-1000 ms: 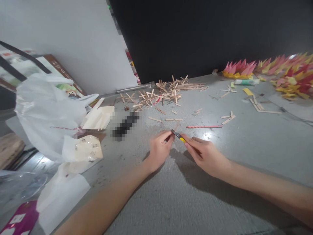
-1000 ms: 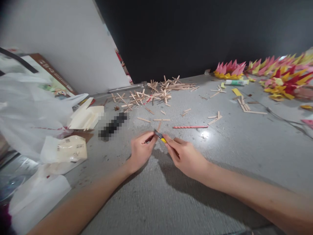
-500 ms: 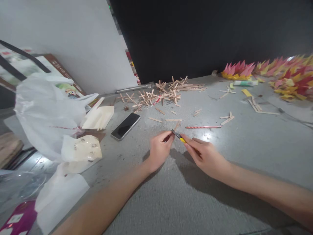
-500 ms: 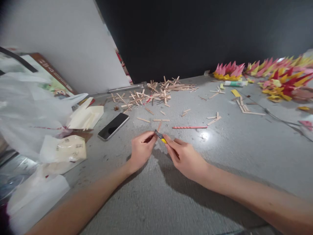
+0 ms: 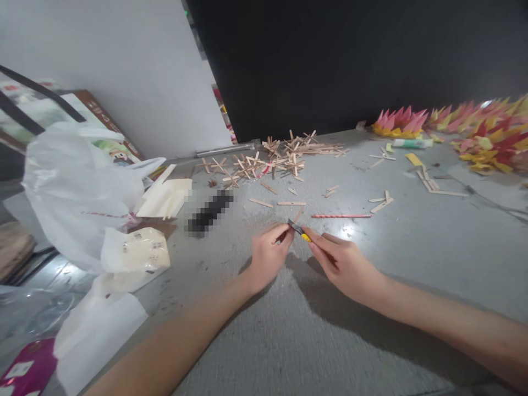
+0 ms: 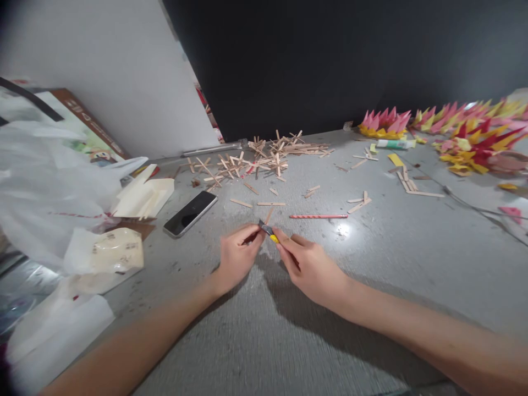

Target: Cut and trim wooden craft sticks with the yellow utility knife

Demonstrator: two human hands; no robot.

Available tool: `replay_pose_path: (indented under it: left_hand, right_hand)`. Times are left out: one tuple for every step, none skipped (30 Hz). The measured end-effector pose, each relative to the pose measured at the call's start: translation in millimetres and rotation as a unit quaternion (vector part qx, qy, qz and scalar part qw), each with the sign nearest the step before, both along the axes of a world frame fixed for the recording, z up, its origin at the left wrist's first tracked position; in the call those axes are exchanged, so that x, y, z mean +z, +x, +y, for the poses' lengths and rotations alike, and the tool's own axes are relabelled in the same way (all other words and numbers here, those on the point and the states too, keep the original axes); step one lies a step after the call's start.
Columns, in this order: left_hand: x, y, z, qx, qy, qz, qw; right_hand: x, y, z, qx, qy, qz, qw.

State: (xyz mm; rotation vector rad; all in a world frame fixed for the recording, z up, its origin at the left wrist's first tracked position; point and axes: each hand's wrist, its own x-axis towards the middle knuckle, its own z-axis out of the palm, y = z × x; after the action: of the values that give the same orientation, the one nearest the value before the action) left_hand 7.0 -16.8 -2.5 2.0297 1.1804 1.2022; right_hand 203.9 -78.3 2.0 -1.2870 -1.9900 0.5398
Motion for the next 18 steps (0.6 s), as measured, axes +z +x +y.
replay_pose_path:
  left_hand:
    - [0.1, 0.0, 0.0, 0.002, -0.004, -0.002, 1.000]
    - [0.2, 0.1, 0.1, 0.006, -0.011, -0.008, 1.000]
    - [0.4, 0.1, 0.1, 0.012, -0.019, -0.016, 1.000]
    - [0.7, 0.1, 0.1, 0.017, -0.022, -0.021, 0.999]
    - [1.0, 0.2, -0.1, 0.017, -0.017, -0.022, 0.999]
    - [1.2, 0.2, -0.4, 0.014, -0.006, -0.018, 1.000]
    - [1.5, 0.3, -0.8, 0.009, 0.007, -0.010, 1.000]
    - [1.8, 0.3, -1.2, 0.004, 0.019, -0.001, 1.000]
    - [2.1, 0.3, -1.5, 0.000, 0.026, 0.004, 1.000]
    - [2.4, 0.3, -1.6, 0.001, 0.026, 0.004, 1.000]
    - [2.6, 0.2, -1.6, 0.004, 0.022, -0.002, 1.000]
    - [2.7, 0.0, -1.5, 0.008, 0.016, -0.009, 1.000]
    - [2.7, -0.1, -1.3, 0.011, 0.013, -0.014, 1.000]
    - [2.5, -0.3, -1.1, 0.011, 0.017, -0.016, 1.000]
    - [2.2, -0.4, -0.9, 0.009, 0.026, -0.013, 1.000]
    - [1.7, -0.4, -0.8, 0.005, 0.035, -0.007, 0.999]
    - [1.0, -0.3, -0.7, 0.001, 0.042, -0.001, 0.999]
    - [0.2, -0.3, -0.6, -0.001, 0.044, 0.002, 0.999]
  right_hand:
    - [-0.3, 0.1, 0.2, 0.000, 0.000, -0.002, 1.000]
    - [-0.7, 0.2, 0.4, -0.002, -0.001, -0.004, 1.000]
    - [-1.1, 0.1, 0.5, -0.003, -0.003, -0.006, 1.000]
    - [-1.4, 0.0, 0.5, -0.004, -0.004, -0.007, 1.000]
    - [-1.5, -0.3, 0.5, -0.004, -0.005, -0.008, 1.000]
    - [-1.4, -0.6, 0.3, -0.004, -0.005, -0.009, 1.000]
    - [-1.1, -0.9, 0.2, -0.003, -0.005, -0.008, 1.000]
    - [-0.6, -1.1, 0.0, -0.001, -0.005, -0.007, 1.000]
    - [-0.1, -1.3, -0.1, 0.001, -0.006, -0.005, 1.000]
    - [0.4, -1.3, -0.3, 0.001, -0.008, -0.005, 1.000]
    - [0.8, -1.2, -0.5, -0.001, -0.009, -0.007, 1.000]
    - [1.1, -1.1, -0.6, -0.003, -0.010, -0.011, 1.000]
    - [1.2, -0.9, -0.8, -0.005, -0.009, -0.016, 1.000]
    - [1.3, -0.7, -1.0, -0.006, -0.007, -0.020, 1.000]
    - [1.3, -0.6, -1.1, -0.005, -0.005, -0.022, 1.000]
    - [1.2, -0.5, -1.1, -0.003, -0.003, -0.022, 1.000]
    - [1.1, -0.6, -0.9, 0.000, -0.003, -0.020, 1.000]
    - [1.0, -0.7, -0.7, 0.000, -0.002, -0.019, 1.000]
